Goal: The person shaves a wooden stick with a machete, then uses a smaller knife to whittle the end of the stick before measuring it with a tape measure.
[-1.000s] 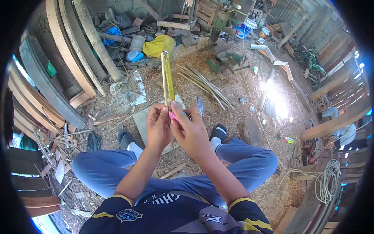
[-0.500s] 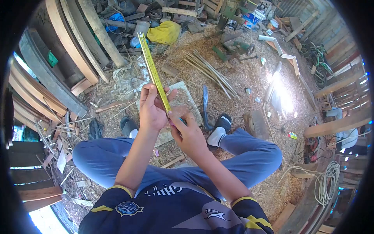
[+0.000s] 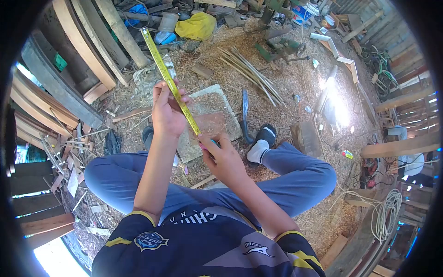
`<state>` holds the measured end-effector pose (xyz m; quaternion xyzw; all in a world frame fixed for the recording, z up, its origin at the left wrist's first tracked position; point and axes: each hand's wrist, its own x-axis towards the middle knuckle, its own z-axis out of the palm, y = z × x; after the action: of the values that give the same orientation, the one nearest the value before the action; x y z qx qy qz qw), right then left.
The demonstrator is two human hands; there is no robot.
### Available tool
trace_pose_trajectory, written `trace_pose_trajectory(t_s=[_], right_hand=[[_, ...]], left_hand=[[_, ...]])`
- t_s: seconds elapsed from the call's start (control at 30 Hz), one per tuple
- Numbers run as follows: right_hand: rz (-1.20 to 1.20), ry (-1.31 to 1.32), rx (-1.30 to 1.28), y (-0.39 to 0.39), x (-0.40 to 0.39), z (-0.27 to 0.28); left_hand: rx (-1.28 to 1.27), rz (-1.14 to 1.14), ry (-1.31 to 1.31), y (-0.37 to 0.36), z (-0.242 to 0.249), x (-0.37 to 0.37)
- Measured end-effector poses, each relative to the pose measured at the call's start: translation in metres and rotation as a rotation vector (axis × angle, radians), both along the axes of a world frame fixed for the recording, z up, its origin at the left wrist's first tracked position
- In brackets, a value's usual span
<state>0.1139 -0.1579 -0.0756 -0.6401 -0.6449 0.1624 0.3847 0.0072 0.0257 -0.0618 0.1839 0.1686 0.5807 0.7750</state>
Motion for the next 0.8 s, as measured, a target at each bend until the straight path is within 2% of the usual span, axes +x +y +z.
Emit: trace_pose_trajectory(t_s=[0.13, 0.37, 0.47, 0.57, 0.8], right_hand=[[0.021, -0.024, -0.011, -0.007, 0.000, -0.006], [0.045, -0.048, -0.059, -0.023, 0.000, -0.018], [0.083, 0.023, -0.076, -0.025, 0.006, -0.021], [0.109, 0.139, -0.205, -0.028, 0.012, -0.018], [0.140, 0.169, -0.259, -0.036, 0.023, -0.020]], left_hand=[[0.001, 0.080, 0.087, 0.010, 0.007, -0.010], [0.012, 0.130, 0.096, 0.033, 0.014, -0.039], [-0.011, 0.164, 0.110, 0.045, 0.007, -0.047], [-0.051, 0.187, 0.095, 0.052, 0.002, -0.056], [-0.074, 0.227, 0.121, 0.072, -0.014, -0.082]])
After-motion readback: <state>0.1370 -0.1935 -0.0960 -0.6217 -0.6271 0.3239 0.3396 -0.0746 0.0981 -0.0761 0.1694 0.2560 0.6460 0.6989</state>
